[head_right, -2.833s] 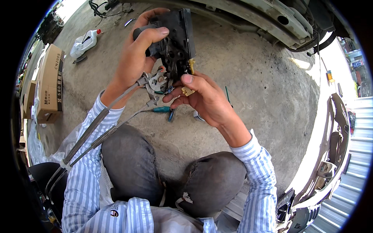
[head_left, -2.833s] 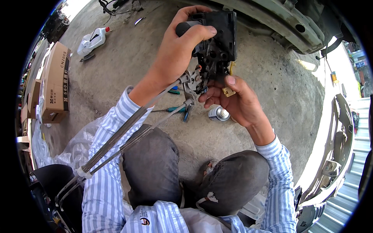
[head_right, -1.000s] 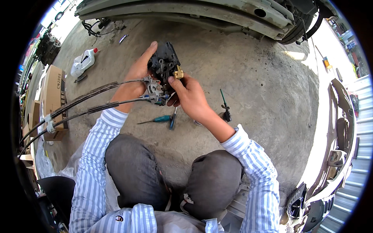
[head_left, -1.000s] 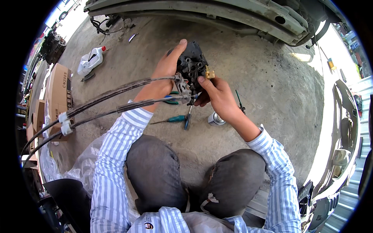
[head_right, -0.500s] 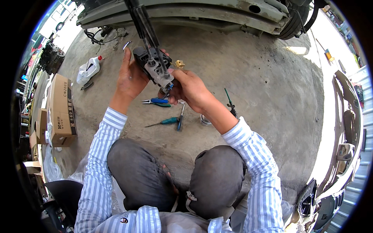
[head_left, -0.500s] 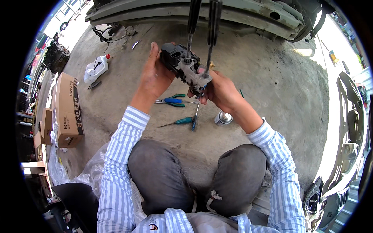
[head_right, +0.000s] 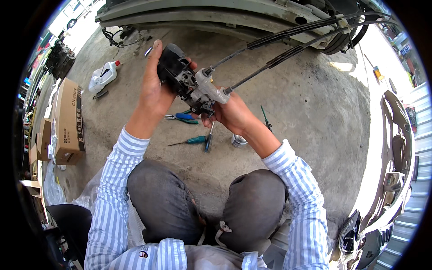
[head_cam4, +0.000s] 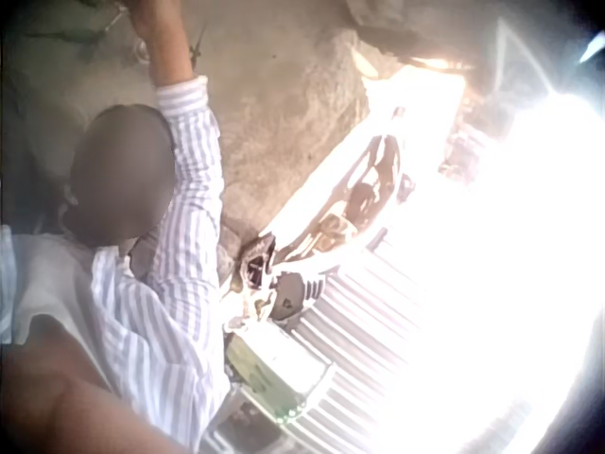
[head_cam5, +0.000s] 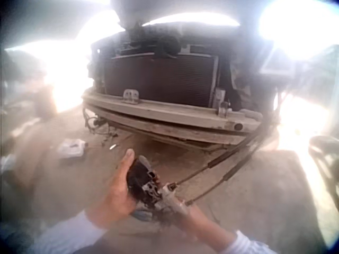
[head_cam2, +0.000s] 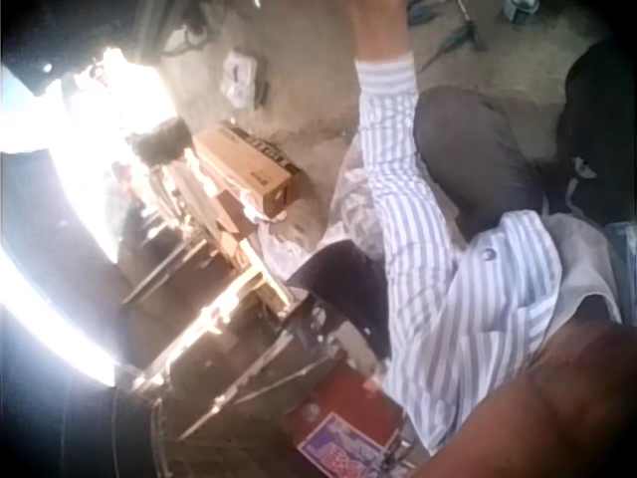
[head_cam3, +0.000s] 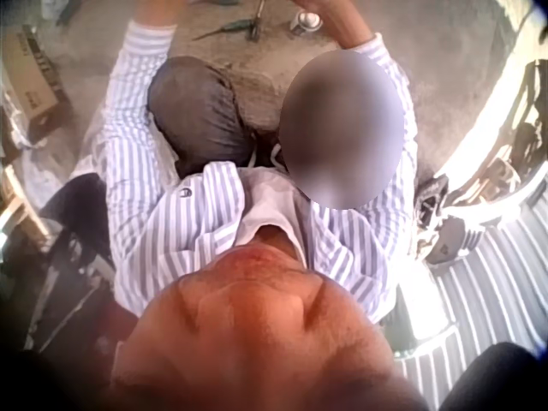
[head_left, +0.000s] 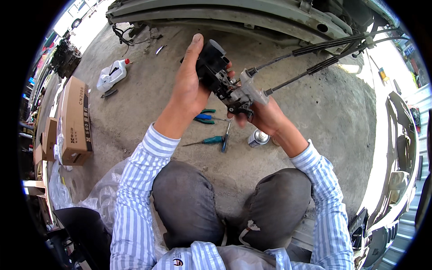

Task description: The person sits on the floor and uses a screwdriver to adjust internal components of a mechanical assembly. They then spray the part with a lubricant or cleaner from a can and manipulate the internal linkages by hand to test movement.

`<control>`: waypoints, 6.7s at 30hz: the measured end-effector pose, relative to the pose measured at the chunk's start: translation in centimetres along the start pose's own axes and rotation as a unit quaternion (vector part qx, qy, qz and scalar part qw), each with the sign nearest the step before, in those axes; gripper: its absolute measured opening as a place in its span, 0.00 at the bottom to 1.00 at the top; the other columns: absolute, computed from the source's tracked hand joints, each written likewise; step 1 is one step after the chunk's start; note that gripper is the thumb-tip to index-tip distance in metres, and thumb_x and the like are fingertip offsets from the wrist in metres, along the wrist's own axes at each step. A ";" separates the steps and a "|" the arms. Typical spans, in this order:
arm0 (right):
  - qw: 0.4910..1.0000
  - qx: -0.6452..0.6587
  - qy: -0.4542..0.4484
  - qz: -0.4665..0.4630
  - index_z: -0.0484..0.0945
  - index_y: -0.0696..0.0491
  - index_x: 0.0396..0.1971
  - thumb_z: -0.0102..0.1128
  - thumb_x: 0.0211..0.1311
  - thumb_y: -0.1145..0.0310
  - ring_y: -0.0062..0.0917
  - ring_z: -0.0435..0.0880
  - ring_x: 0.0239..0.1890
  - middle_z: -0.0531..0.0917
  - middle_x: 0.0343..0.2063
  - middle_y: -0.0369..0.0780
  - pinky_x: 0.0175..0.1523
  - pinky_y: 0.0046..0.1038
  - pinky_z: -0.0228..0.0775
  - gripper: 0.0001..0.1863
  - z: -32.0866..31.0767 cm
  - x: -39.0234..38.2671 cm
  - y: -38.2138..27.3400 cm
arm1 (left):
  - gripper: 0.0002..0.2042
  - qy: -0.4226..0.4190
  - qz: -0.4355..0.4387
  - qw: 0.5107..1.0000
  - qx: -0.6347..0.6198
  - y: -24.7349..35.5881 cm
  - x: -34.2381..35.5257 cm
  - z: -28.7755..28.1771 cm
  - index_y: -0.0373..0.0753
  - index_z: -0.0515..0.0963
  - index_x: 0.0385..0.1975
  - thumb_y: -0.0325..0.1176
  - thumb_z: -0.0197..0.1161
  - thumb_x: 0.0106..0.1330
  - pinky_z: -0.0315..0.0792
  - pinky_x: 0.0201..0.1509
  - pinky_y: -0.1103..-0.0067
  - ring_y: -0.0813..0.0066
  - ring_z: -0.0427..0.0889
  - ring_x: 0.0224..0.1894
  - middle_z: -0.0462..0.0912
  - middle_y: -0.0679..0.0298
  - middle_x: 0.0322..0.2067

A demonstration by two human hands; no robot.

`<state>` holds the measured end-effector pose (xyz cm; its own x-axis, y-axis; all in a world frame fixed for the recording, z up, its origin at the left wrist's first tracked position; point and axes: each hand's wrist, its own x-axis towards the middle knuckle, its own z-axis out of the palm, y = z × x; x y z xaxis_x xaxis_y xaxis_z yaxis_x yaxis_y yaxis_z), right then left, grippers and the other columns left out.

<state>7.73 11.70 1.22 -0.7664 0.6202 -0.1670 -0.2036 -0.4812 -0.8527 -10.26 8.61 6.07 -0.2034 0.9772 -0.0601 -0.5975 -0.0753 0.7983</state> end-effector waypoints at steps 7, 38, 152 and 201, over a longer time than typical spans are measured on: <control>0.998 -0.058 -0.012 0.012 0.74 0.59 0.50 0.44 0.76 0.51 0.24 0.82 0.24 0.85 0.30 0.44 0.30 0.25 0.77 0.24 -1.2 -0.2 1.1 | 0.21 0.001 -0.006 0.999 0.040 -0.3 0.0 -0.5 0.40 0.77 0.37 0.55 0.64 0.65 0.79 0.41 0.70 0.73 0.81 0.35 0.80 0.65 0.31; 0.997 -0.054 -0.001 0.047 0.75 0.66 0.42 0.56 0.68 0.69 0.31 0.88 0.37 0.84 0.35 0.47 0.41 0.27 0.82 0.13 -3.7 -1.6 2.3 | 0.18 -0.021 -0.011 0.994 0.106 -0.6 0.3 -2.5 0.43 0.75 0.53 0.44 0.65 0.67 0.78 0.47 0.61 0.70 0.80 0.47 0.81 0.64 0.44; 0.701 -0.653 0.069 -0.279 0.70 0.41 0.62 0.69 0.45 0.65 0.40 0.83 0.31 0.73 0.37 0.44 0.33 0.38 0.74 0.38 -4.5 -2.9 7.5 | 0.38 0.124 0.155 0.862 0.466 -9.6 6.7 -12.0 0.32 0.66 0.56 0.54 0.75 0.55 0.66 0.53 0.80 0.73 0.71 0.47 0.70 0.59 0.46; 0.721 -0.620 0.077 -0.298 0.70 0.40 0.61 0.68 0.46 0.65 0.39 0.83 0.36 0.73 0.38 0.45 0.36 0.38 0.76 0.37 -4.4 -3.4 6.4 | 0.35 0.117 0.165 0.884 0.422 -9.6 7.3 -12.9 0.34 0.67 0.52 0.50 0.77 0.54 0.68 0.48 0.80 0.76 0.71 0.42 0.72 0.63 0.41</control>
<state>11.71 9.27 -5.89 -0.6720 0.5952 0.4406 0.3061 0.7650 -0.5666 -16.02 13.93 -9.79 -0.4726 0.8546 0.2154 0.2947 -0.0770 0.9525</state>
